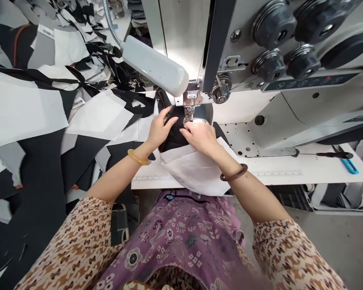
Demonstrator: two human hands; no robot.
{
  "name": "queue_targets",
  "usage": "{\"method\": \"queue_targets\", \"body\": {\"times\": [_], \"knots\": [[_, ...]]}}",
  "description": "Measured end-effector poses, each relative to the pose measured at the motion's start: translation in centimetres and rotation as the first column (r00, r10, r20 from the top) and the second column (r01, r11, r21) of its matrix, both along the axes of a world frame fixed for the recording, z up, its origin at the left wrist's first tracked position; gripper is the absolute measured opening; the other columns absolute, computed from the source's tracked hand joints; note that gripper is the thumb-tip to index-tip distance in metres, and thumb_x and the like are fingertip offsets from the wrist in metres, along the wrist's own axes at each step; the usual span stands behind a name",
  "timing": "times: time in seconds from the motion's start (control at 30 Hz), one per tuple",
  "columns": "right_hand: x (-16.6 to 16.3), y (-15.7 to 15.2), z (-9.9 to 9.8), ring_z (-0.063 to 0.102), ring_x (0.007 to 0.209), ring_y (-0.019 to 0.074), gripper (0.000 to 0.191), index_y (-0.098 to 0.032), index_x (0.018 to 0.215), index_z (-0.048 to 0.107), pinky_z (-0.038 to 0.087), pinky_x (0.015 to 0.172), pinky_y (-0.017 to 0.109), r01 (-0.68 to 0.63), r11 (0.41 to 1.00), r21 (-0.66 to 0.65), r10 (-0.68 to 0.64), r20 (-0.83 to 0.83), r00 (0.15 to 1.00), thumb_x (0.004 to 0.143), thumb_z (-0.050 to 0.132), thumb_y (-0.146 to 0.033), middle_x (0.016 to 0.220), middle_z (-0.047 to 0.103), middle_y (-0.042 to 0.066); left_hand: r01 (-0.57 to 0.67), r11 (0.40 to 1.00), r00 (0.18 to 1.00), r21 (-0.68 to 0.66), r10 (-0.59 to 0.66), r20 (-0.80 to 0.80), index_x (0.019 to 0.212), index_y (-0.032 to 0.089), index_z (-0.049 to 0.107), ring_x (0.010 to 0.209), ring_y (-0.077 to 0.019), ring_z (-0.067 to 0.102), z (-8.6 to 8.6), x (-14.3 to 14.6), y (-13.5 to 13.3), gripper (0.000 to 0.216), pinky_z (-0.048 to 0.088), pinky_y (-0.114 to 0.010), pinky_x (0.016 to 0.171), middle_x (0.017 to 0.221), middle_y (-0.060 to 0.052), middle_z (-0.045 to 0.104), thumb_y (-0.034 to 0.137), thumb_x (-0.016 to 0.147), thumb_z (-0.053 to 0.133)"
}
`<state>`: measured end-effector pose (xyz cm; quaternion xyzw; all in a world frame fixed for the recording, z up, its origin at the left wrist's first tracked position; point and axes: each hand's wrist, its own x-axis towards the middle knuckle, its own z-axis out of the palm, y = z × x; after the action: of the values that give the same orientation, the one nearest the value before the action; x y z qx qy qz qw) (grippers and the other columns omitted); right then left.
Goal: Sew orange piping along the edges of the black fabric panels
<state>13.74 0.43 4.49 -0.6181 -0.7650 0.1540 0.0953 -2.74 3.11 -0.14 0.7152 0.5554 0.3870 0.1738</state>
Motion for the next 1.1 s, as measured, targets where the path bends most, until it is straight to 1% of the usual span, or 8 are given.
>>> {"method": "queue_targets", "body": {"times": [0.1,0.17,0.23,0.3,0.37,0.5,0.83,1.1], "knots": [[0.5,0.0,-0.4,0.025,0.056,0.0101,0.034,-0.018,0.066,0.051,0.016,0.056,0.025,0.030,0.999,0.024,-0.031,0.027,0.999,0.084,0.041,-0.045,0.063,0.048,0.002,0.222,0.970,0.958,0.100,-0.198,-0.206,0.123,0.016,0.052,0.119,-0.0254,0.053,0.3,-0.8,0.2,0.041,0.039,-0.045,0.106,0.120,-0.012,0.060,0.039,0.089,0.051],[0.8,-0.1,-0.6,0.025,0.054,0.0096,0.036,-0.017,0.065,0.052,0.017,0.055,0.025,0.033,0.999,0.033,-0.034,0.029,0.999,0.084,0.041,-0.045,0.062,0.049,0.002,0.546,0.834,0.771,0.082,-0.462,-0.438,0.116,0.019,0.056,0.124,-0.0207,0.050,1.1,-1.9,0.6,0.030,0.035,-0.043,0.110,0.123,-0.008,0.059,0.033,0.094,0.041],[1.3,-0.2,-0.8,0.026,0.053,0.0094,0.039,-0.017,0.064,0.052,0.017,0.055,0.025,0.021,0.999,0.043,-0.022,0.031,0.999,0.085,0.040,-0.047,0.060,0.050,0.003,0.743,0.668,0.526,-0.033,-0.614,-0.588,0.118,0.020,0.055,0.128,-0.0168,0.045,2.0,-2.9,1.3,0.033,0.035,-0.040,0.111,0.130,-0.007,0.056,0.025,0.097,0.031],[2.2,-0.3,-1.1,0.030,0.052,0.0098,0.041,-0.017,0.064,0.052,0.019,0.056,0.026,-0.037,0.996,0.085,0.032,0.050,0.998,0.087,0.038,-0.048,0.060,0.052,0.004,0.788,0.604,0.392,-0.123,-0.645,-0.657,0.126,0.022,0.050,0.133,-0.0159,0.038,2.5,-3.7,2.0,0.037,0.033,-0.041,0.112,0.136,-0.007,0.050,0.020,0.097,0.027],[3.3,-0.2,-1.6,0.037,0.056,0.0111,0.043,-0.016,0.063,0.051,0.023,0.060,0.028,-0.134,0.979,0.156,0.124,0.072,0.990,0.089,0.036,-0.047,0.062,0.054,0.005,0.782,0.603,0.352,-0.157,-0.635,-0.688,0.130,0.025,0.045,0.136,-0.0160,0.033,2.6,-4.0,2.4,0.039,0.031,-0.043,0.112,0.140,-0.007,0.046,0.017,0.096,0.028],[5.5,0.5,-2.5,0.046,0.066,0.0137,0.042,-0.015,0.060,0.047,0.030,0.072,0.030,-0.223,0.947,0.232,0.217,0.053,0.975,0.091,0.033,-0.040,0.068,0.057,0.006,0.737,0.670,0.429,-0.092,-0.568,-0.702,0.130,0.027,0.046,0.135,-0.0172,0.035,1.7,-3.8,1.8,0.041,0.033,-0.045,0.110,0.139,-0.007,0.046,0.014,0.094,0.031],[5.4,4.7,-1.7,0.038,0.058,0.0130,0.037,-0.015,0.051,0.042,0.024,0.060,0.029,-0.045,0.942,0.333,0.032,0.042,0.999,0.084,0.035,-0.032,0.056,0.044,0.006,0.371,0.906,0.765,0.202,-0.176,-0.620,0.132,0.021,0.047,0.132,-0.0256,0.040,-1.0,0.3,-3.6,0.041,0.033,-0.043,0.108,0.139,-0.013,0.046,0.029,0.094,0.033],[4.7,7.8,-3.1,0.045,0.063,0.0175,0.035,-0.015,0.058,0.054,0.030,0.062,0.031,0.032,0.925,0.380,-0.052,0.042,0.998,0.081,0.038,-0.034,0.053,0.048,0.009,0.140,0.952,0.846,0.273,0.029,-0.533,0.127,0.025,0.054,0.124,-0.0256,0.050,-1.0,3.0,-5.0,0.038,0.037,-0.043,0.104,0.131,-0.012,0.054,0.032,0.094,0.038]]}}
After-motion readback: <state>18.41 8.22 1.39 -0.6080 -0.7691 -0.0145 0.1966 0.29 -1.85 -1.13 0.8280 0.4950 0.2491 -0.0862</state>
